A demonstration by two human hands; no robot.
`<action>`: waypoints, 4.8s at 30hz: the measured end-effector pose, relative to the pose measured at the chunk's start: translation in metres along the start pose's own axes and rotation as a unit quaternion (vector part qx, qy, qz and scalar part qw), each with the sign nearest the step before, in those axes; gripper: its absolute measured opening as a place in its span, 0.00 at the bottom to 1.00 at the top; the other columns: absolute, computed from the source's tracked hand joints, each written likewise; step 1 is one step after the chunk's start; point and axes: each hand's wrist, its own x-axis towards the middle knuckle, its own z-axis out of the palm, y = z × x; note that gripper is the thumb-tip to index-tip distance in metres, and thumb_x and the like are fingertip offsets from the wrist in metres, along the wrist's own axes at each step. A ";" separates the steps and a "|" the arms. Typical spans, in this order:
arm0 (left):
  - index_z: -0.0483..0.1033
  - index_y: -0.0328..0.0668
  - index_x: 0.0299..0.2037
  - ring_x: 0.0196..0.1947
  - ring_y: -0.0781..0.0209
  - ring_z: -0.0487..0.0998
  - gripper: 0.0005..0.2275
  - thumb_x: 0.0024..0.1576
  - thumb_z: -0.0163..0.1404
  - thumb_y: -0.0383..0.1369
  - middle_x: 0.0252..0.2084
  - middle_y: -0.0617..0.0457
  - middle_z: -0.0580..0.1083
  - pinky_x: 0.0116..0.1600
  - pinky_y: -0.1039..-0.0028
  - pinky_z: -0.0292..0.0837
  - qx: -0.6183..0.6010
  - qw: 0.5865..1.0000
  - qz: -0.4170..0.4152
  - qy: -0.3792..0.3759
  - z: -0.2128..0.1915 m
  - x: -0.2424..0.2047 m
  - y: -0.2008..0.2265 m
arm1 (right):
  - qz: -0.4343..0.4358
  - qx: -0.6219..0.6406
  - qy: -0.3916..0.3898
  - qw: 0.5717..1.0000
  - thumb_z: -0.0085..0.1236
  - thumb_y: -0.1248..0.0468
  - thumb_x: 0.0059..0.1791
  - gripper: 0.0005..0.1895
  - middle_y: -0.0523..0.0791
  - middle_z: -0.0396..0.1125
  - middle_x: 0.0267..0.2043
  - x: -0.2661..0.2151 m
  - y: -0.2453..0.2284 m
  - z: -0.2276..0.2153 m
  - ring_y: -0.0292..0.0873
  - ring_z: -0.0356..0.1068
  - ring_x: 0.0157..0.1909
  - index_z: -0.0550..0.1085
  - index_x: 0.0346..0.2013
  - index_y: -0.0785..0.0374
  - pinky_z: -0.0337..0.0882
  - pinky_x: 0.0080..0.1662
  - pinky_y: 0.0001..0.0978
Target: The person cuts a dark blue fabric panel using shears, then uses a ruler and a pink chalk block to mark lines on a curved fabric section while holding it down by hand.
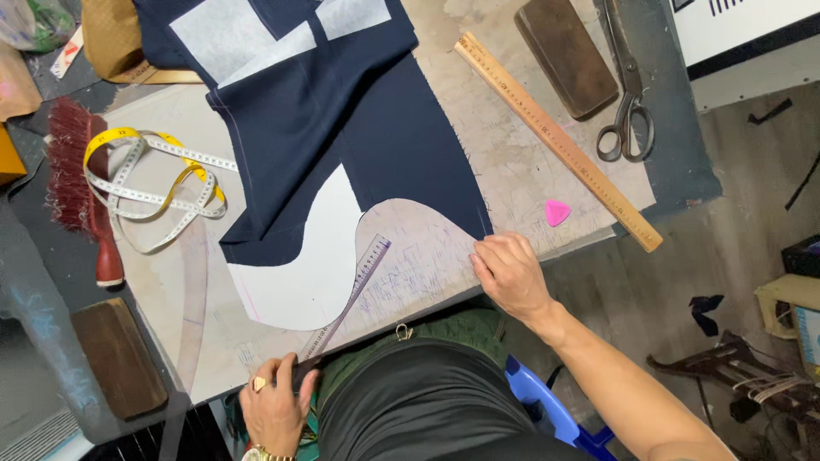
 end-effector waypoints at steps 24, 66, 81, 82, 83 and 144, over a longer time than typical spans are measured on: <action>0.80 0.48 0.57 0.51 0.43 0.77 0.23 0.56 0.62 0.50 0.48 0.48 0.75 0.50 0.57 0.75 -0.044 0.981 -0.141 0.127 0.018 0.109 -0.084 | 0.070 -0.022 0.014 0.997 0.62 0.61 0.52 0.11 0.49 0.75 0.52 -0.056 0.005 0.025 0.50 0.73 0.58 0.78 0.43 0.66 0.71 0.59 0.42; 0.81 0.73 0.53 0.29 0.61 0.73 0.15 0.62 0.48 0.32 0.32 0.63 0.69 0.41 0.71 0.64 -0.124 0.792 0.593 0.075 -0.055 0.367 0.197 | 0.507 0.100 0.359 0.777 0.50 0.63 0.60 0.09 0.49 0.78 0.43 -0.045 -0.018 0.014 0.50 0.78 0.49 0.76 0.45 0.64 0.73 0.52 0.41; 0.80 0.42 0.51 0.51 0.42 0.76 0.15 0.56 0.48 0.20 0.50 0.42 0.73 0.62 0.51 0.64 -0.246 0.768 0.571 0.153 -0.042 0.309 0.210 | 0.275 0.061 0.373 0.884 0.47 0.68 0.58 0.08 0.52 0.74 0.52 -0.030 -0.004 0.065 0.56 0.72 0.57 0.71 0.45 0.72 0.64 0.64 0.53; 0.80 0.41 0.50 0.53 0.41 0.76 0.15 0.55 0.50 0.20 0.52 0.41 0.73 0.63 0.49 0.62 -0.268 0.777 0.553 0.135 -0.038 0.296 0.208 | 0.273 0.067 0.378 0.882 0.47 0.69 0.58 0.08 0.53 0.74 0.52 -0.030 -0.004 0.063 0.57 0.72 0.57 0.71 0.45 0.73 0.65 0.64 0.53; 0.79 0.40 0.50 0.55 0.40 0.75 0.14 0.54 0.52 0.20 0.54 0.40 0.73 0.64 0.47 0.61 -0.290 0.785 0.534 0.117 -0.035 0.283 0.205 | 0.271 0.072 0.382 0.880 0.48 0.70 0.58 0.07 0.53 0.74 0.52 -0.029 -0.004 0.060 0.58 0.73 0.56 0.71 0.45 0.74 0.65 0.63 0.53; 0.80 0.64 0.57 0.71 0.36 0.58 0.15 0.67 0.43 0.49 0.67 0.33 0.66 0.70 0.28 0.31 -0.232 0.889 -0.290 0.266 0.013 0.097 0.488 | -0.525 0.237 -0.232 0.783 0.59 0.67 0.58 0.12 0.64 0.62 0.66 0.145 0.155 0.037 0.68 0.60 0.69 0.73 0.47 0.78 0.57 0.69 0.69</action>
